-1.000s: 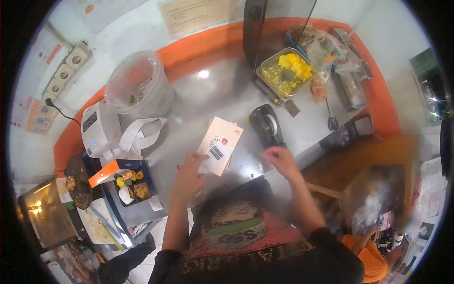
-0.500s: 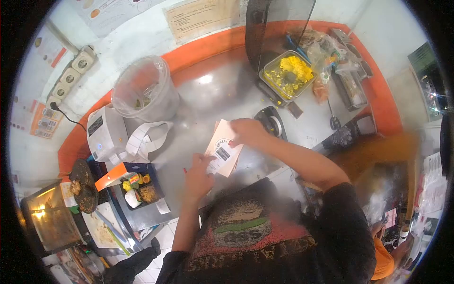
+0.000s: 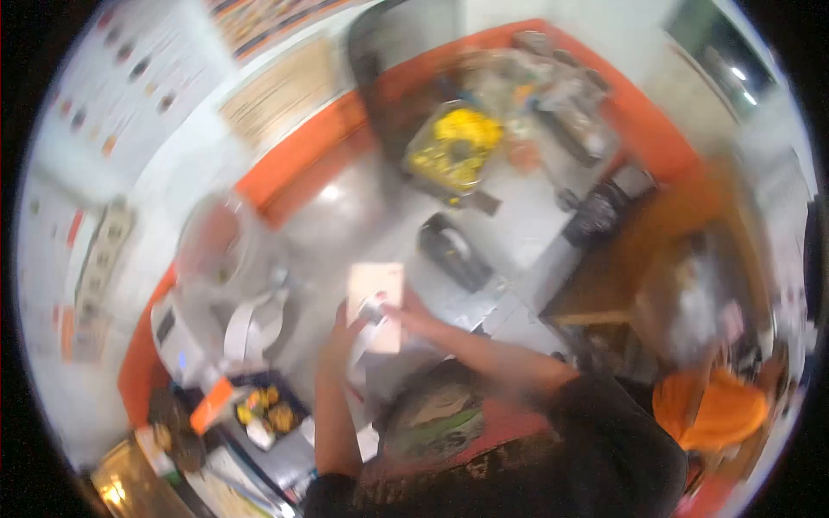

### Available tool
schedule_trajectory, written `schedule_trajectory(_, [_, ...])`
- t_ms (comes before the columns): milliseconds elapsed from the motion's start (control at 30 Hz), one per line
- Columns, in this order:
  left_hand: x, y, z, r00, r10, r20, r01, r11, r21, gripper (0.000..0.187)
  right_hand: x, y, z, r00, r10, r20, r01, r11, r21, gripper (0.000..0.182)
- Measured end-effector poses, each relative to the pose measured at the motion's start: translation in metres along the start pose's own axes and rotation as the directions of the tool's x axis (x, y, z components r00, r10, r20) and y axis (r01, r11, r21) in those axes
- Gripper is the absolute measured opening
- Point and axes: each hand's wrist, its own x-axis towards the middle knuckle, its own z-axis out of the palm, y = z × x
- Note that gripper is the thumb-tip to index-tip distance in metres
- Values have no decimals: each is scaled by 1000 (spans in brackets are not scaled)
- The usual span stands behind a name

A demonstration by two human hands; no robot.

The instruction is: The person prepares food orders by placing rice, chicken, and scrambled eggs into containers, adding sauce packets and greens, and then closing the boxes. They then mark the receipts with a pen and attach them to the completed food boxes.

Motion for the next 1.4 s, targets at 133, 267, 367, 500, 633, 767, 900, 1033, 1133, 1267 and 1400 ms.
schedule_trajectory(133, [11, -59, 0, 974, -104, 200, 166, 930, -327, 63, 27, 43, 2, 986, 34, -160, -9, 988, 152, 87])
schedule_trajectory(267, [-17, -64, 36, 999, -43, 15, 45, 871, -489, 54, -3, 2, 8, 989, 21, -144, 20, 960, 279, 98])
schedule_trajectory(367, [-37, -67, 38, 994, -102, -29, 78, 889, -450, 56, -18, 4, 9, 971, 225, 82, -238, 876, 420, 99])
schedule_trajectory(500, [-72, -34, 34, 1000, 16, 20, -10, 956, -293, 69, -72, -69, 6, 989, 139, -44, -110, 911, 397, 98])
schedule_trajectory(633, [-131, 105, 131, 699, 648, 302, -336, 670, -662, 94, -139, -144, -33, 978, -119, -169, 189, 844, 502, 101])
schedule_trajectory(767, [-123, 129, 180, 621, 658, 426, -581, 751, -314, 102, -224, -180, -114, 960, 70, -271, 159, 662, 733, 68])
schedule_trajectory(900, [-113, 150, 229, 578, 673, 461, -723, 684, -93, 90, -316, -196, -189, 715, 129, -687, 451, 665, 595, 58])
schedule_trajectory(1033, [-109, 147, 255, 607, 569, 554, -653, 755, -60, 96, -395, -172, -285, 413, 119, -903, 637, 671, 380, 61])
schedule_trajectory(1133, [-96, 139, 263, 567, 533, 628, -688, 726, 5, 81, -444, -110, -381, 238, 109, -965, 642, 728, 240, 52])
schedule_trajectory(1267, [-94, 128, 268, 587, 500, 636, -736, 657, 163, 61, -503, -48, -516, 259, 74, -963, 606, 764, 221, 58])
schedule_trajectory(1400, [-100, 89, 262, 691, 470, 549, -684, 671, 286, 57, -496, -85, -565, 398, 249, -883, 364, 841, 401, 52])
